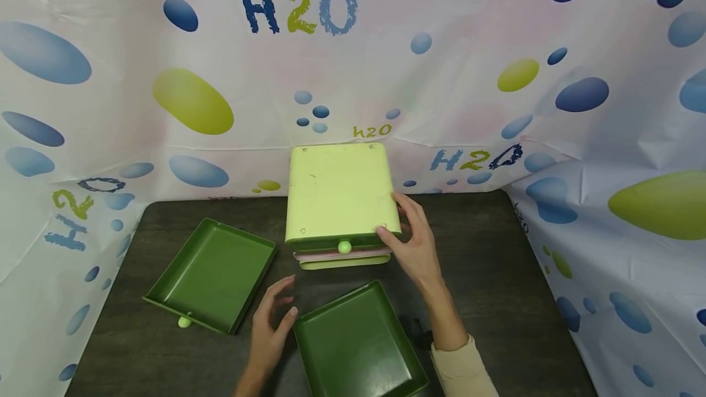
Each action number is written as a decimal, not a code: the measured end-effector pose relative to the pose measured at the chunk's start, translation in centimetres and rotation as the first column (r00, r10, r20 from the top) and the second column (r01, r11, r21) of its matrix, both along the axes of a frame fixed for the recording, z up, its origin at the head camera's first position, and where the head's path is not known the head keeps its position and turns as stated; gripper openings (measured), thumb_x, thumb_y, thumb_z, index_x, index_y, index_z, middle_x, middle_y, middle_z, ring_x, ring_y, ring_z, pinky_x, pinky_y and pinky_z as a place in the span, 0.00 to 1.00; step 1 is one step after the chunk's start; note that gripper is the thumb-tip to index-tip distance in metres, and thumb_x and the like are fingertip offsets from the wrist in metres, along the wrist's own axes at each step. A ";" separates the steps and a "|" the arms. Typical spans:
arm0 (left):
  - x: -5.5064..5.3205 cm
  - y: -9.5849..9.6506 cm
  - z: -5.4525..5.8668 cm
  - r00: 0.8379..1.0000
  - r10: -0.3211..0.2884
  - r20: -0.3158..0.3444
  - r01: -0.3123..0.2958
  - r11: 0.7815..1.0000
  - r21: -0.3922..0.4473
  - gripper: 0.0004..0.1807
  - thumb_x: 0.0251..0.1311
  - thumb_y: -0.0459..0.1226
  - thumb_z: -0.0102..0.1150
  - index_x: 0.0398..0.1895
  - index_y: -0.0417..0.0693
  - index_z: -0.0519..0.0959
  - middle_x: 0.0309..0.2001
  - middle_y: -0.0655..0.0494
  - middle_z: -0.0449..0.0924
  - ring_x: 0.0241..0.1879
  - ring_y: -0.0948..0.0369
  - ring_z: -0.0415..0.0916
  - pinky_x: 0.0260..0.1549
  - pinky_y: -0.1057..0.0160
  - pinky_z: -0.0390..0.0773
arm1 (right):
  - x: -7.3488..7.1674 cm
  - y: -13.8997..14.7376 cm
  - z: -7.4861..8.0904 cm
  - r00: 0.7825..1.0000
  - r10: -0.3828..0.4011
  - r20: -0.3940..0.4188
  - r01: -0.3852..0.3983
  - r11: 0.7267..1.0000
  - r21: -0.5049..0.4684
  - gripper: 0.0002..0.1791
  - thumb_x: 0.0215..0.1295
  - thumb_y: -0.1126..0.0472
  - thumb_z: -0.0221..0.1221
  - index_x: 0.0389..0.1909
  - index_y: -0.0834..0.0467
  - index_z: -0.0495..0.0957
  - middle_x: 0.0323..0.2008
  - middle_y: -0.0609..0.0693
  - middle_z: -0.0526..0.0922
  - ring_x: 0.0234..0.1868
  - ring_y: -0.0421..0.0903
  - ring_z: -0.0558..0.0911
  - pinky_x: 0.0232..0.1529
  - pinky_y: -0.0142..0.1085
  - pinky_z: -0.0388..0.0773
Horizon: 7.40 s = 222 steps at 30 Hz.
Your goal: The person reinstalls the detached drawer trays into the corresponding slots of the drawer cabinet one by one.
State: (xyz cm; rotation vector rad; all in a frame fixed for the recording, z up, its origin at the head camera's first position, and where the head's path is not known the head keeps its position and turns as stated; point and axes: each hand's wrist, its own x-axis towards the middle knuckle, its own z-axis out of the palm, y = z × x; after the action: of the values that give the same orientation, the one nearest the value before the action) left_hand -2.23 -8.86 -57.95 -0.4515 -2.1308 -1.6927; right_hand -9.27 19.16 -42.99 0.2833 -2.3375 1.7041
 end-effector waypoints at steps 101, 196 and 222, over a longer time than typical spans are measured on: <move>4.3 0.1 -1.4 0.796 -0.054 0.603 0.135 0.987 -0.091 0.31 0.65 0.39 0.64 0.71 0.58 0.69 0.69 0.41 0.60 0.58 0.44 0.69 0.38 0.68 0.82 | -0.8 -0.6 -0.6 0.996 0.071 0.063 -0.064 0.993 -0.100 0.35 0.70 0.71 0.56 0.76 0.64 0.55 0.72 0.63 0.55 0.69 0.57 0.63 0.58 0.24 0.66; 1.9 -0.1 0.6 0.805 -0.243 0.542 0.147 0.966 0.215 0.37 0.61 0.22 0.57 0.73 0.52 0.65 0.68 0.38 0.63 0.45 0.51 0.83 0.27 0.57 0.83 | -2.2 1.8 -3.7 0.977 0.140 0.158 -0.129 0.989 -0.077 0.40 0.69 0.64 0.61 0.77 0.46 0.54 0.74 0.56 0.54 0.68 0.59 0.67 0.48 0.35 0.76; 1.0 0.0 1.5 0.835 -0.192 0.516 0.093 0.973 0.212 0.29 0.60 0.24 0.63 0.66 0.48 0.74 0.70 0.44 0.65 0.49 0.44 0.79 0.24 0.59 0.82 | -2.3 1.9 -3.6 0.973 0.153 0.173 -0.139 0.986 -0.091 0.40 0.69 0.64 0.61 0.77 0.44 0.54 0.74 0.53 0.53 0.68 0.57 0.66 0.48 0.32 0.76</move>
State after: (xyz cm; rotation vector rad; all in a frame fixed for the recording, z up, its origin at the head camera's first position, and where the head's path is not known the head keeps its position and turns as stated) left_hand -1.21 -8.82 -56.43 -0.0841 -2.3200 -2.2898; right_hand -11.61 21.03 -46.63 0.3064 -2.4206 1.9615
